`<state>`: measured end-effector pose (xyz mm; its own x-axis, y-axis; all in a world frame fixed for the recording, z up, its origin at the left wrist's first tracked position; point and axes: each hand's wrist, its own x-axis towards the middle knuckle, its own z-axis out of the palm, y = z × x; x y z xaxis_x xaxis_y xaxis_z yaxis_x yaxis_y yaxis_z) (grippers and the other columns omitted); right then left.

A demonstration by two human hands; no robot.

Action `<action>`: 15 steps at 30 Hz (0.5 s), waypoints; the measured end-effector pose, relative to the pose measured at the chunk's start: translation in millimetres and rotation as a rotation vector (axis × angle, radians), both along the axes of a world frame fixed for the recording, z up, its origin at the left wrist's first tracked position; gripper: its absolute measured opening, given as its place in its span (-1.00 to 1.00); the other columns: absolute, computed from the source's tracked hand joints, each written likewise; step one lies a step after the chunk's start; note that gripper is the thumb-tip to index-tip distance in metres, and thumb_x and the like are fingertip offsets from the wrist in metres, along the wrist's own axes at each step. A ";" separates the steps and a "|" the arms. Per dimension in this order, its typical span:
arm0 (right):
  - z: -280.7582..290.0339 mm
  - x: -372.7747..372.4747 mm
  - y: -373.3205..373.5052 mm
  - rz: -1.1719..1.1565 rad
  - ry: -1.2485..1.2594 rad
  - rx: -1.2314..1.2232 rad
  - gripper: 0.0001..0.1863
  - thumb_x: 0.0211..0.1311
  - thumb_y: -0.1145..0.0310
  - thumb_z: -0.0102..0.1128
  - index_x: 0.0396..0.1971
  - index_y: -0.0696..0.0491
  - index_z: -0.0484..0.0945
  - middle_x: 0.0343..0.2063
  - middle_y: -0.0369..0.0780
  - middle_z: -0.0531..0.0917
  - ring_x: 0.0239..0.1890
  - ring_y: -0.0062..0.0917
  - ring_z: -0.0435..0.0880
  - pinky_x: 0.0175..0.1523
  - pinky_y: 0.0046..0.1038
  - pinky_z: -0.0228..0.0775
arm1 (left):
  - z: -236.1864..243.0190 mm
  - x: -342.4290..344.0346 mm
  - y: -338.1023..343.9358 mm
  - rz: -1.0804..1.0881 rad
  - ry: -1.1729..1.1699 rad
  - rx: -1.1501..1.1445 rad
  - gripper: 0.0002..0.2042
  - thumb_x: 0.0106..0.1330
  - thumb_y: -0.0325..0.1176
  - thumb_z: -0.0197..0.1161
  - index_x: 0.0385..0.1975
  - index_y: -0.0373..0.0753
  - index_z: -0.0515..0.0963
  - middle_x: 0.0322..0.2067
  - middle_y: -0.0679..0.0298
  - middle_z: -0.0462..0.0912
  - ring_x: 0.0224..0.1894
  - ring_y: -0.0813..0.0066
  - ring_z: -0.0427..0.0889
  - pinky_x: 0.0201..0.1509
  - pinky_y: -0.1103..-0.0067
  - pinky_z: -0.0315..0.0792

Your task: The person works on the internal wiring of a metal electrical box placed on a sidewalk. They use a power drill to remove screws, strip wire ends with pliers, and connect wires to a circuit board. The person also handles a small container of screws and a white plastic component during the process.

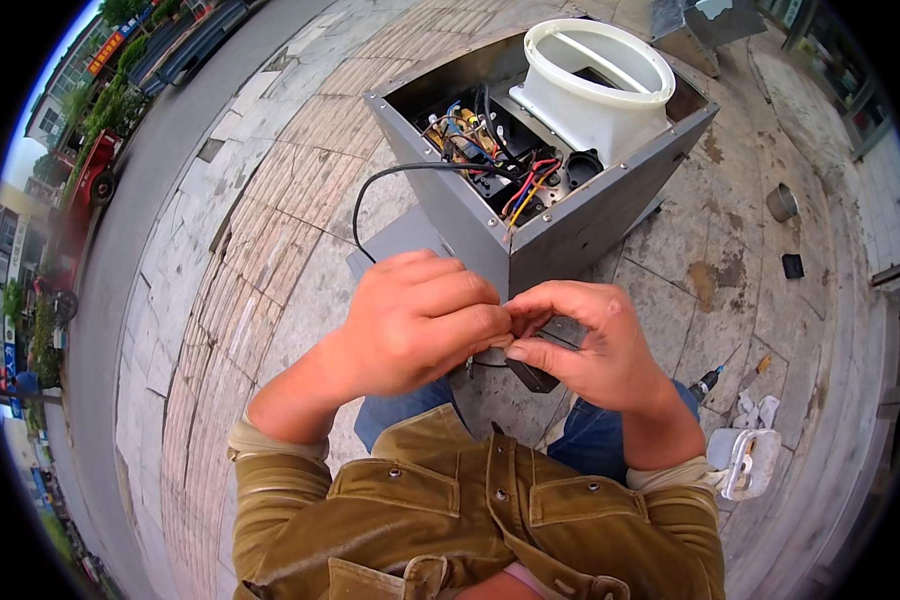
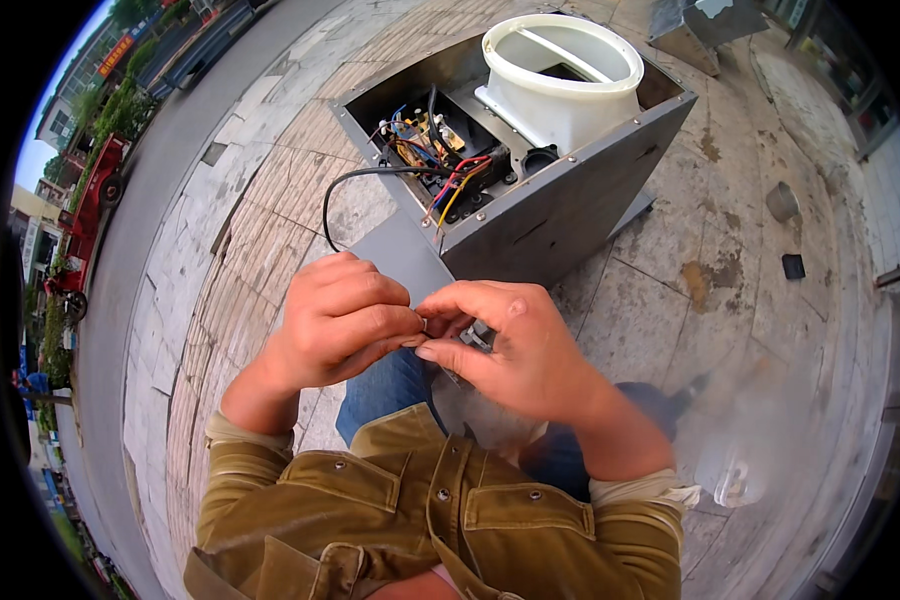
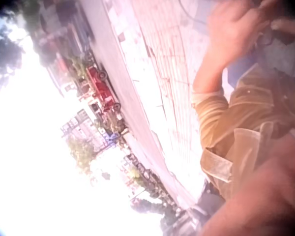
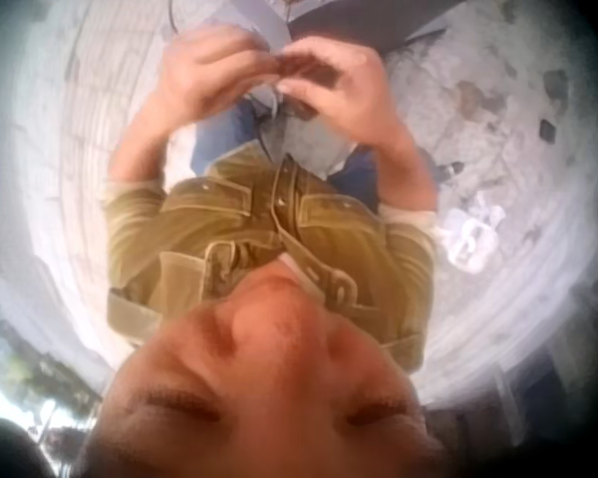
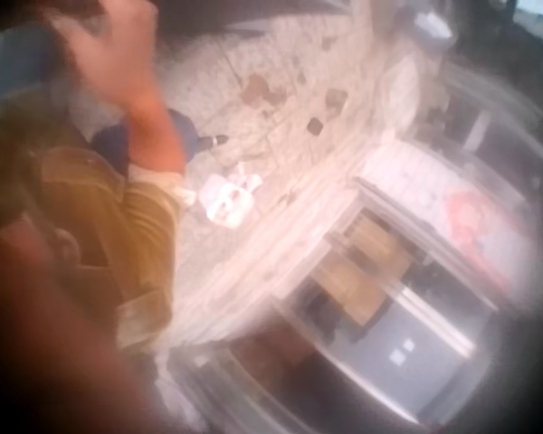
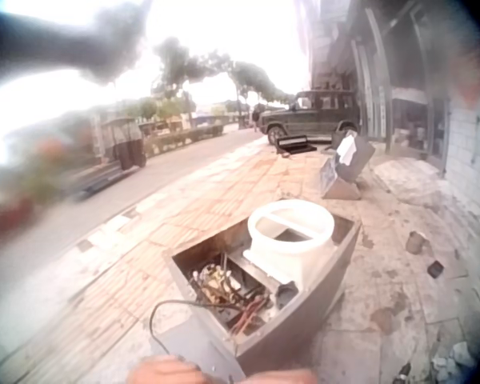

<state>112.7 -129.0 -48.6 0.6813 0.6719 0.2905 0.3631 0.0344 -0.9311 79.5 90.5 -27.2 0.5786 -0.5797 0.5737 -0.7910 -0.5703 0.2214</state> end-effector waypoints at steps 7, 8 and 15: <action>-1.2 12.7 -5.5 0.087 -0.033 -0.094 -0.88 0.09 0.55 0.33 -0.35 0.21 0.63 -0.39 -0.18 0.65 -0.37 -0.45 0.63 -0.23 -0.48 0.45 | -3.2 4.0 -2.6 -0.029 -0.079 0.116 -0.84 0.00 -0.33 0.38 -0.42 -0.15 0.62 -0.42 0.37 0.58 -0.46 0.48 0.55 -0.42 0.54 0.33; -5.1 13.9 -6.4 0.098 -0.026 -0.059 -0.89 0.09 0.56 0.32 -0.36 0.21 0.63 -0.40 -0.18 0.64 -0.36 -0.45 0.62 -0.22 -0.47 0.44 | -2.4 4.0 -3.9 -0.032 -0.074 0.120 -0.84 0.00 -0.33 0.38 -0.41 -0.15 0.62 -0.42 0.37 0.58 -0.46 0.48 0.55 -0.41 0.55 0.33; -4.4 14.1 -8.9 0.101 -0.053 -0.032 -0.90 0.03 0.57 0.32 -0.41 0.19 0.62 -0.30 -0.18 0.62 -0.24 -0.38 0.60 -0.14 -0.40 0.43 | 7.4 4.7 -7.0 -0.058 -0.042 0.158 -0.85 0.01 -0.35 0.36 -0.41 -0.16 0.61 -0.43 0.39 0.57 -0.46 0.49 0.56 -0.41 0.54 0.32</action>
<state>126.8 -137.8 -53.0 0.5937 0.7462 0.3013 0.4076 0.0439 -0.9121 84.1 83.5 -19.8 0.5187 -0.6965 0.4958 -0.8305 -0.5482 0.0988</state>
